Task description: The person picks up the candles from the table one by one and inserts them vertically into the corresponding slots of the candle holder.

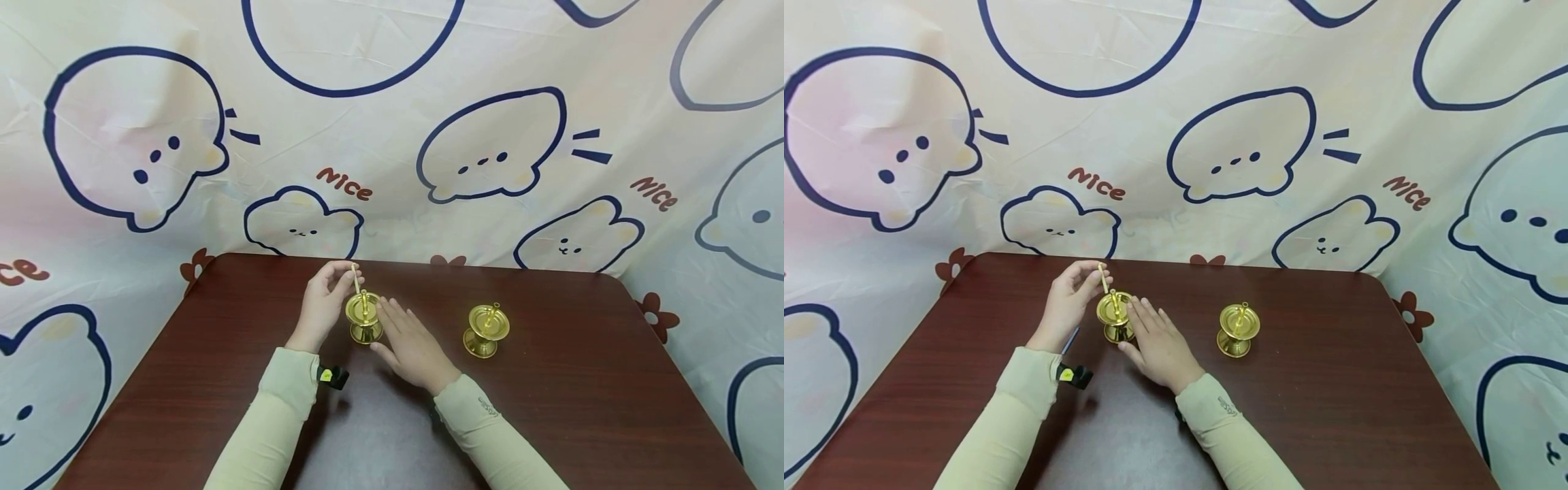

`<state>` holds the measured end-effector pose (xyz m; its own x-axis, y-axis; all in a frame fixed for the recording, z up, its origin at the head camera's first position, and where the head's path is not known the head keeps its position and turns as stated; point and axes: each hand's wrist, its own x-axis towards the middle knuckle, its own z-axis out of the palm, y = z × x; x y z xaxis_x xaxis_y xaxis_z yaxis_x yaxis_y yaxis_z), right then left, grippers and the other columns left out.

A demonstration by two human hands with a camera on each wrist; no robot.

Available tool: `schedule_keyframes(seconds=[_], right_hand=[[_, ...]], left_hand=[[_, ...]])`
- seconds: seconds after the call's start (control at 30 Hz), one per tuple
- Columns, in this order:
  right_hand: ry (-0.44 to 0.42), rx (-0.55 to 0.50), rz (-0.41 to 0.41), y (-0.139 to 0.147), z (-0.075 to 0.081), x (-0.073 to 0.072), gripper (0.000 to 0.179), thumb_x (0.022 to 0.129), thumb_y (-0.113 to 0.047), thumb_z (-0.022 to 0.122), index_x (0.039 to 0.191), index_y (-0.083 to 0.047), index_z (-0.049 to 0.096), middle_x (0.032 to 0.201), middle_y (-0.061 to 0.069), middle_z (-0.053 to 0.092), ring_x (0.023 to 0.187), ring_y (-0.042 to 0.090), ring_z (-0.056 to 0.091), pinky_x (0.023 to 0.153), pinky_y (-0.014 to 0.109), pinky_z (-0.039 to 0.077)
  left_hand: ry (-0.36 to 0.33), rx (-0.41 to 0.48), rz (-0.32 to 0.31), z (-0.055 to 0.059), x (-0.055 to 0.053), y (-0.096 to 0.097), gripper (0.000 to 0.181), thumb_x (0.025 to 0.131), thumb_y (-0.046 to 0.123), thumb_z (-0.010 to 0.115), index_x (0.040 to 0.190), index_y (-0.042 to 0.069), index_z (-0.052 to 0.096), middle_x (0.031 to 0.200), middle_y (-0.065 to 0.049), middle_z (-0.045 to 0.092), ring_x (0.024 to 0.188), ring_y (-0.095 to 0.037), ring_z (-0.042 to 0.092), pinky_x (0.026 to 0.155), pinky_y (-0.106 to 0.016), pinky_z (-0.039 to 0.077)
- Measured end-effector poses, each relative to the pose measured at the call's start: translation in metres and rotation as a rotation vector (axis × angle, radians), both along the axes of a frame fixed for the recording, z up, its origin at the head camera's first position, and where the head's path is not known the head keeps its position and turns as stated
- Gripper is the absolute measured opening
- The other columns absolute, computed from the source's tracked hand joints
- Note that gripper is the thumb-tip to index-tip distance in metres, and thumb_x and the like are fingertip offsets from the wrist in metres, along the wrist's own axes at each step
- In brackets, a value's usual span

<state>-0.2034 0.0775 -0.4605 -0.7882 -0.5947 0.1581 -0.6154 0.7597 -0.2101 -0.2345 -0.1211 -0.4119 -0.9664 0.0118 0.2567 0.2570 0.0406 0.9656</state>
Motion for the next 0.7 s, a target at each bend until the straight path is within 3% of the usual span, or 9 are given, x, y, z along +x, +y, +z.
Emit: schedule_keyframes(seconds=[0.13, 0.37, 0.53, 0.7], right_hand=[[0.006, 0.000, 0.002, 0.0002, -0.0013, -0.0004, 0.069, 0.108, -0.045, 0.044, 0.160, -0.004, 0.024, 0.166, 0.013, 0.024, 0.154, 0.025, 0.017, 0.123, 0.045, 0.021], [0.006, 0.001, 0.004, 0.0003, -0.0012, -0.0006, 0.069, 0.108, -0.044, 0.045, 0.160, -0.004, 0.024, 0.166, 0.011, 0.025, 0.154, 0.025, 0.017, 0.123, 0.045, 0.021], [0.010, 0.005, 0.005, 0.0006, -0.0017, -0.0012, 0.069, 0.108, -0.045, 0.044, 0.160, -0.004, 0.024, 0.166, 0.011, 0.024, 0.154, 0.024, 0.016, 0.123, 0.045, 0.021], [0.008, 0.010, 0.003, 0.0010, -0.0023, -0.0019, 0.070, 0.108, -0.046, 0.044, 0.160, -0.005, 0.023, 0.166, 0.010, 0.023, 0.155, 0.023, 0.015, 0.124, 0.044, 0.019]], left_hand=[[0.002, 0.003, -0.001, 0.0009, 0.0001, 0.0017, 0.030, 0.105, 0.016, 0.057, 0.126, -0.005, 0.059, 0.123, -0.020, 0.064, 0.112, -0.028, 0.067, 0.095, -0.030, 0.055], [0.013, 0.011, -0.006, -0.0011, -0.0019, 0.0039, 0.031, 0.105, 0.015, 0.058, 0.126, -0.008, 0.057, 0.123, -0.020, 0.064, 0.113, -0.032, 0.066, 0.098, -0.040, 0.053], [0.014, 0.003, -0.012, -0.0019, -0.0028, 0.0047, 0.031, 0.104, 0.015, 0.058, 0.126, -0.007, 0.058, 0.123, -0.020, 0.064, 0.116, -0.037, 0.064, 0.095, -0.032, 0.055], [0.018, -0.019, -0.006, -0.0025, -0.0029, 0.0055, 0.027, 0.105, 0.015, 0.058, 0.124, -0.003, 0.060, 0.122, -0.019, 0.065, 0.115, -0.034, 0.066, 0.093, -0.030, 0.055]])
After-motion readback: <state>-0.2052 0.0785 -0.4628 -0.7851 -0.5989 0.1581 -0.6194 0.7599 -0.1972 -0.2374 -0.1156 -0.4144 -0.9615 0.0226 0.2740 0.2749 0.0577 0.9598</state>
